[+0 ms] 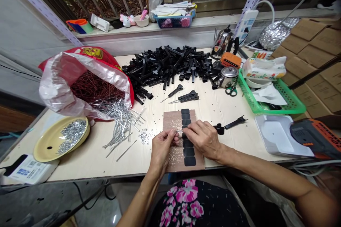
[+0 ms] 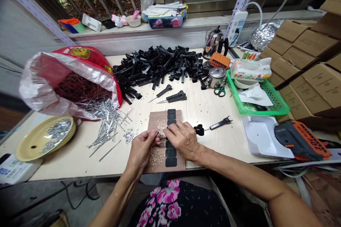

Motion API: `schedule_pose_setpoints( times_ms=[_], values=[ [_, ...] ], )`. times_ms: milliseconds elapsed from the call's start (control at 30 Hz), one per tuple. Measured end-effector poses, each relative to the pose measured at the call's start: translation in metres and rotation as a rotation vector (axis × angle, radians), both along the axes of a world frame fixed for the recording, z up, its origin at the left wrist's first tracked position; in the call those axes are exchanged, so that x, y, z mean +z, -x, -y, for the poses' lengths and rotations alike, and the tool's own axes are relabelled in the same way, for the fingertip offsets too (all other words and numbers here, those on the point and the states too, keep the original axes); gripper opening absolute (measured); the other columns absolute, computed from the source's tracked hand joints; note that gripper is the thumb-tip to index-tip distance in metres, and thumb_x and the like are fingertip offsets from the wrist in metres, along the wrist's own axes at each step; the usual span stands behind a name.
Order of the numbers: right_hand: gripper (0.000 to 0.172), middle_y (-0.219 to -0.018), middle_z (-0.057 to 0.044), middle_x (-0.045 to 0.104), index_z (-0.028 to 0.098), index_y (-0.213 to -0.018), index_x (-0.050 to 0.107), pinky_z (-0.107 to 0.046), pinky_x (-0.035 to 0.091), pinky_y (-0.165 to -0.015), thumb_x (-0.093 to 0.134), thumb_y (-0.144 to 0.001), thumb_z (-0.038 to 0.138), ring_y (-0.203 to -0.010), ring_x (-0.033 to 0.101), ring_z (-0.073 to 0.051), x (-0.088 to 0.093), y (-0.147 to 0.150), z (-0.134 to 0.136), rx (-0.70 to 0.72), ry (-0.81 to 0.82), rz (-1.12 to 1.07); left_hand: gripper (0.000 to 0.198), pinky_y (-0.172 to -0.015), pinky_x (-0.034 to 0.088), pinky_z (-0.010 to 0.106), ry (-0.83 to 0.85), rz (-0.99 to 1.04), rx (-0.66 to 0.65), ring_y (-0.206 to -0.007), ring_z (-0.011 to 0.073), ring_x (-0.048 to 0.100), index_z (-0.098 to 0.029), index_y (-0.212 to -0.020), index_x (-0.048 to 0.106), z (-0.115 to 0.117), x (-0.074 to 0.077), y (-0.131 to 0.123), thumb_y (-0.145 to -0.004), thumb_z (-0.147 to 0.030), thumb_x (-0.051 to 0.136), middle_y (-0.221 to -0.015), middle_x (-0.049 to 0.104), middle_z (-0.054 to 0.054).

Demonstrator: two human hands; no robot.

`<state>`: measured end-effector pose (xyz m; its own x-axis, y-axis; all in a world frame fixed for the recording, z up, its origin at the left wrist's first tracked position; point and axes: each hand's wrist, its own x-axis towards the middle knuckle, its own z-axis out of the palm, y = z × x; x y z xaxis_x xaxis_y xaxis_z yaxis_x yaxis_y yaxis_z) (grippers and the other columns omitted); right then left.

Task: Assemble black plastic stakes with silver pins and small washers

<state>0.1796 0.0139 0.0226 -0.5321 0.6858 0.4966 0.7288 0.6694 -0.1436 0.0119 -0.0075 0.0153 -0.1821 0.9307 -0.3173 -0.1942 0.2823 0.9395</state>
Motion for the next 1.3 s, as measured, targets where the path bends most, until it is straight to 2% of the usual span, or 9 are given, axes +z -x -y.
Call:
schedule_pose_setpoints(
  times_ms=[200, 400, 500, 600, 733, 800, 967, 1100, 1300],
  values=[
    [0.023, -0.084, -0.002, 0.063, 0.019, -0.096, 0.061, -0.023, 0.037, -0.061, 0.041, -0.097, 0.031, -0.074, 0.056, -0.012, 0.007, -0.002, -0.006, 0.007, 0.354, -0.098, 0.029, -0.062, 0.045, 0.023, -0.060, -0.245, -0.022, -0.061, 0.0133, 0.056, -0.014, -0.073, 0.069, 0.000, 0.005, 0.003, -0.072, -0.043, 0.069, -0.065, 0.065, 0.002],
    [0.018, -0.082, -0.003, 0.062, 0.019, -0.089, 0.062, -0.025, 0.036, -0.067, 0.045, -0.095, 0.023, -0.079, 0.056, -0.014, 0.004, -0.002, -0.006, 0.010, 0.130, -0.026, 0.028, -0.062, 0.044, 0.022, -0.063, -0.242, -0.054, -0.061, 0.0128, 0.055, -0.014, -0.071, 0.068, -0.001, 0.014, 0.004, -0.072, -0.042, 0.069, -0.064, 0.064, 0.001],
    [0.023, -0.079, -0.002, 0.061, 0.018, -0.088, 0.060, -0.023, 0.037, -0.062, 0.041, -0.097, 0.027, -0.073, 0.056, -0.011, 0.005, -0.003, -0.006, 0.012, 0.240, -0.064, 0.027, -0.064, 0.043, 0.022, -0.089, -0.348, -0.051, -0.064, 0.0141, 0.056, -0.015, -0.073, 0.070, -0.002, 0.015, 0.004, -0.072, -0.042, 0.069, -0.065, 0.064, 0.002],
    [0.019, -0.089, -0.002, 0.062, 0.019, -0.098, 0.058, -0.021, 0.039, -0.060, 0.043, -0.096, 0.030, -0.076, 0.058, -0.010, 0.007, -0.005, -0.007, 0.045, 0.362, -0.122, 0.028, -0.064, 0.043, 0.023, -0.082, -0.342, -0.063, -0.064, 0.0152, 0.057, -0.015, -0.073, 0.070, -0.003, 0.016, 0.004, -0.072, -0.043, 0.069, -0.065, 0.065, 0.002],
    [0.022, -0.087, -0.003, 0.061, 0.018, -0.095, 0.061, -0.022, 0.041, -0.063, 0.041, -0.097, 0.029, -0.077, 0.058, -0.012, 0.006, -0.005, -0.008, 0.045, 0.320, -0.078, 0.027, -0.062, 0.044, 0.023, -0.073, -0.307, -0.094, -0.062, 0.0148, 0.057, -0.015, -0.071, 0.070, -0.004, 0.015, 0.003, -0.071, -0.041, 0.070, -0.062, 0.065, 0.002],
    [0.025, -0.084, -0.003, 0.061, 0.018, -0.093, 0.061, -0.022, 0.042, -0.064, 0.039, -0.098, 0.029, -0.076, 0.058, -0.012, 0.006, -0.005, -0.008, 0.047, 0.351, -0.093, 0.027, -0.062, 0.044, 0.023, -0.070, -0.303, -0.091, -0.062, 0.0147, 0.056, -0.015, -0.070, 0.071, -0.005, 0.015, 0.002, -0.071, -0.042, 0.070, -0.062, 0.065, 0.002],
    [0.017, -0.096, -0.005, 0.058, 0.018, -0.105, 0.056, -0.023, 0.047, -0.065, 0.046, -0.094, 0.025, -0.085, 0.058, -0.013, 0.003, -0.006, -0.010, 0.135, 0.409, -0.190, 0.028, -0.060, 0.045, 0.023, -0.032, -0.247, -0.114, -0.059, 0.0140, 0.056, -0.014, -0.070, 0.071, -0.007, 0.017, 0.002, -0.069, -0.042, 0.071, -0.062, 0.065, 0.003],
    [0.019, -0.092, -0.005, 0.058, 0.017, -0.104, 0.059, -0.024, 0.049, -0.069, 0.043, -0.095, 0.020, -0.082, 0.058, -0.012, 0.000, -0.005, -0.012, 0.176, 0.456, -0.240, 0.028, -0.060, 0.044, 0.022, -0.018, -0.231, -0.160, -0.056, 0.0123, 0.055, -0.014, -0.071, 0.071, -0.008, 0.016, 0.004, -0.071, -0.041, 0.071, -0.060, 0.065, 0.002],
    [0.016, -0.094, -0.003, 0.059, 0.019, -0.103, 0.062, -0.023, 0.048, -0.074, 0.049, -0.093, 0.021, -0.085, 0.058, -0.012, -0.004, -0.013, -0.023, 0.148, 0.464, -0.308, 0.037, -0.062, 0.047, 0.023, -0.011, -0.124, -0.138, -0.063, 0.0126, 0.058, -0.013, -0.084, 0.073, -0.009, 0.011, 0.005, -0.074, -0.048, 0.066, -0.075, 0.068, 0.006]
  ],
)
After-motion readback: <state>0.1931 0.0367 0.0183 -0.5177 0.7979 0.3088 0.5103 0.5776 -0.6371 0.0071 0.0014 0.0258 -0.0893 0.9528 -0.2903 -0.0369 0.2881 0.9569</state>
